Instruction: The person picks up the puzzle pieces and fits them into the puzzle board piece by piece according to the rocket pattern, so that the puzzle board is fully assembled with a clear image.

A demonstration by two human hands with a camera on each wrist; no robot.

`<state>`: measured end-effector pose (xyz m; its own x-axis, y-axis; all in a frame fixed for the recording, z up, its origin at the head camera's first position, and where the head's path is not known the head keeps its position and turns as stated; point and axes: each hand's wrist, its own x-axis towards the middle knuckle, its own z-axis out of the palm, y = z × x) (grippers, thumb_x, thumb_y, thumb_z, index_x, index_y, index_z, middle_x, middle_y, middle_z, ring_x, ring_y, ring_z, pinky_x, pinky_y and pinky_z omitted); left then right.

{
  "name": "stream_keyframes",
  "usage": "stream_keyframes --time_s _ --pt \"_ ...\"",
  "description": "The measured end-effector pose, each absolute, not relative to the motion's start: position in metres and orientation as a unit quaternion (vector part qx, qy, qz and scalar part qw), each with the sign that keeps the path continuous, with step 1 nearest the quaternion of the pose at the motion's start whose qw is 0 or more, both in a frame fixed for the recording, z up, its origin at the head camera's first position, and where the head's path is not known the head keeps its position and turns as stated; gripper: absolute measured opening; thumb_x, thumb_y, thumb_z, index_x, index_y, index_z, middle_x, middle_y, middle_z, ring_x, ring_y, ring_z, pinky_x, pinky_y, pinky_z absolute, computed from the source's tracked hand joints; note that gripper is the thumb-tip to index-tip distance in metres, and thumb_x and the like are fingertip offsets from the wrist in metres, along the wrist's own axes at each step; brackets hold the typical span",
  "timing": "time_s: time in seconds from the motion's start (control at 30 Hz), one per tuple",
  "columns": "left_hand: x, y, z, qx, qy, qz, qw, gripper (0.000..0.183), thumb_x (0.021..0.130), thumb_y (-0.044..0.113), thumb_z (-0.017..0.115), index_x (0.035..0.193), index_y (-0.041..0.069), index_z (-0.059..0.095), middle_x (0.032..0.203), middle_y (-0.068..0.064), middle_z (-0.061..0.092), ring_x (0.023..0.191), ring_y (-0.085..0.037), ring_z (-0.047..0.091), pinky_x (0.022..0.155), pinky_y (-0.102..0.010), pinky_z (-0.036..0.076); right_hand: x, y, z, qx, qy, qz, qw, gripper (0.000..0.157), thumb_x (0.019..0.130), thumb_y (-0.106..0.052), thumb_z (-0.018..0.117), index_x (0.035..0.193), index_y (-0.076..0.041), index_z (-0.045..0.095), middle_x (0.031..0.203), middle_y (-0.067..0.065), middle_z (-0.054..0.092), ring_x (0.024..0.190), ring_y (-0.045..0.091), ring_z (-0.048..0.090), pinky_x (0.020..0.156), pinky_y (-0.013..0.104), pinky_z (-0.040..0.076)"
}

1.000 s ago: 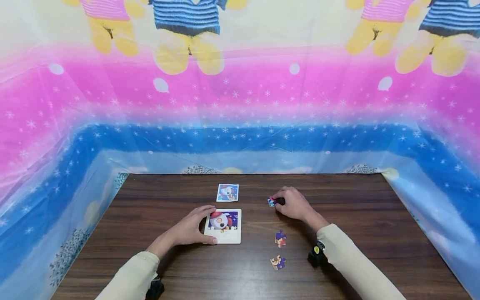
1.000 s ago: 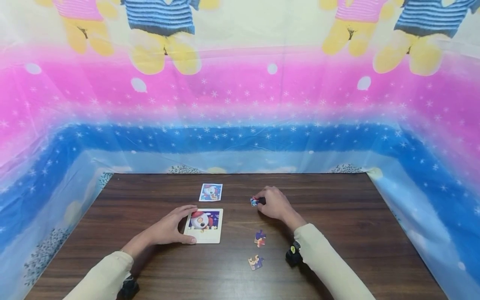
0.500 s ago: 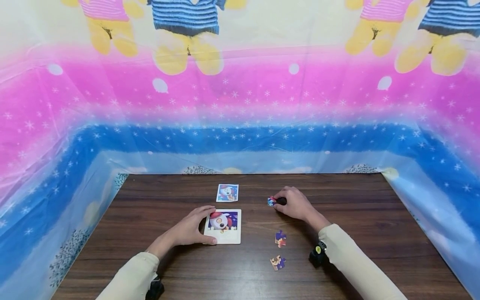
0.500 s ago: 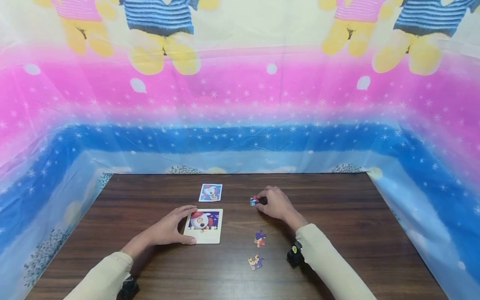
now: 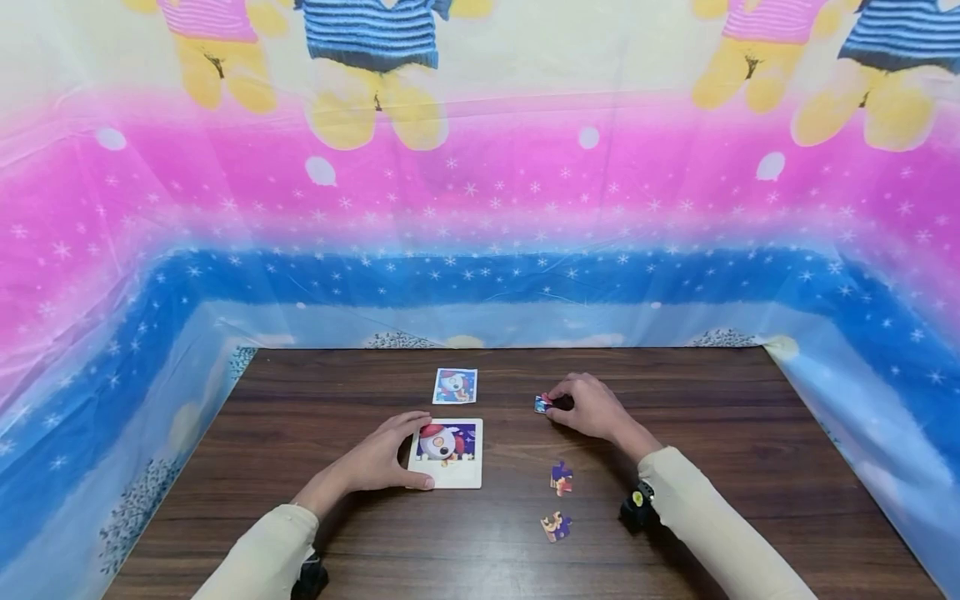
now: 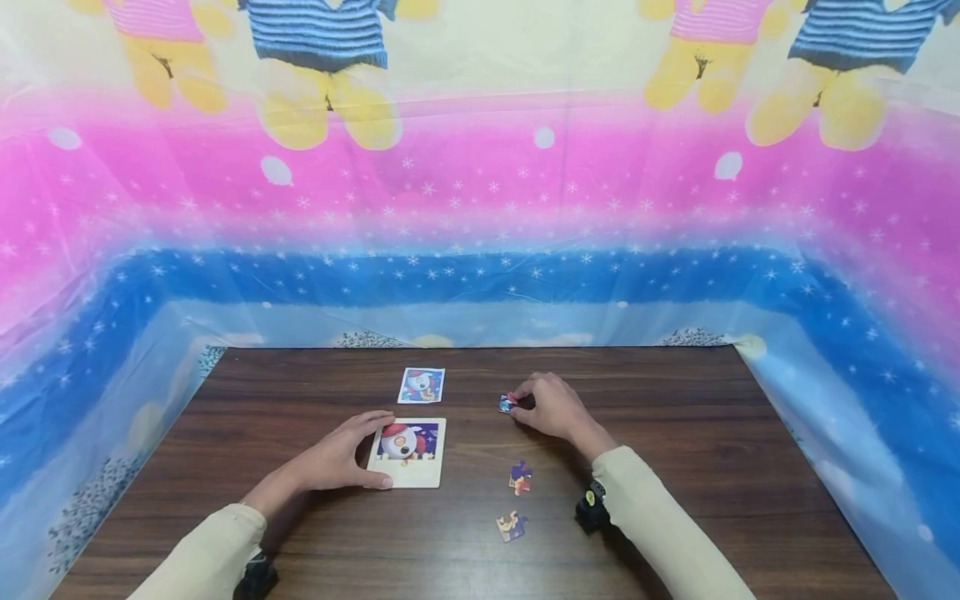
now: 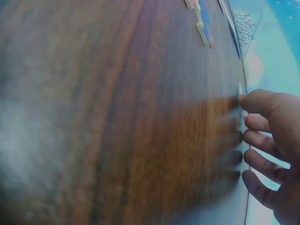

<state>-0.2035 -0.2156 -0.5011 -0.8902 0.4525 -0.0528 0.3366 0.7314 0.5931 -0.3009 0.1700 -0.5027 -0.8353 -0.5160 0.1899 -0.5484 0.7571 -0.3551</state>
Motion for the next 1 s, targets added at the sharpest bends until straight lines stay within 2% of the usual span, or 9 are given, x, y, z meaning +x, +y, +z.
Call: stream_keyframes --time_s 0.4,0.7,1.0 --pt "-0.204 -0.217 -0.501 0.212 0.927 0.296 0.096 0.104 0.078 0.057 0.085 0.157 0.005 0.039 0.162 -0.014 0.035 0.149 -0.038 0.031 0.113 -0.059 0.035 -0.278 0.137 -0.492 0.327 -0.916 0.221 0.065 0.028 0.09 -0.036 0.08 0.11 -0.016 0.08 0.105 -0.005 0.073 0.101 0.016 0.065 0.089 0.042 0.055" --pt "-0.203 -0.215 -0.5 0.207 0.928 0.294 0.101 0.104 0.078 0.057 0.084 0.157 0.006 0.04 0.162 -0.013 0.036 0.15 -0.037 0.031 0.114 -0.059 0.035 -0.258 0.1 -0.489 0.358 -0.906 0.222 0.044 0.029 0.091 -0.04 0.078 0.111 -0.019 0.08 0.102 -0.009 0.071 0.094 0.008 0.061 0.081 0.032 0.054" --pt "-0.203 -0.216 -0.499 0.202 0.927 0.298 0.108 0.101 0.079 0.055 0.084 0.158 0.009 0.039 0.163 -0.011 0.035 0.15 -0.036 0.03 0.115 -0.06 0.033 -0.25 0.066 -0.491 0.398 -0.888 0.23 0.03 0.028 0.091 -0.039 0.078 0.11 -0.018 0.08 0.102 -0.005 0.073 0.094 0.012 0.063 0.079 0.03 0.052"
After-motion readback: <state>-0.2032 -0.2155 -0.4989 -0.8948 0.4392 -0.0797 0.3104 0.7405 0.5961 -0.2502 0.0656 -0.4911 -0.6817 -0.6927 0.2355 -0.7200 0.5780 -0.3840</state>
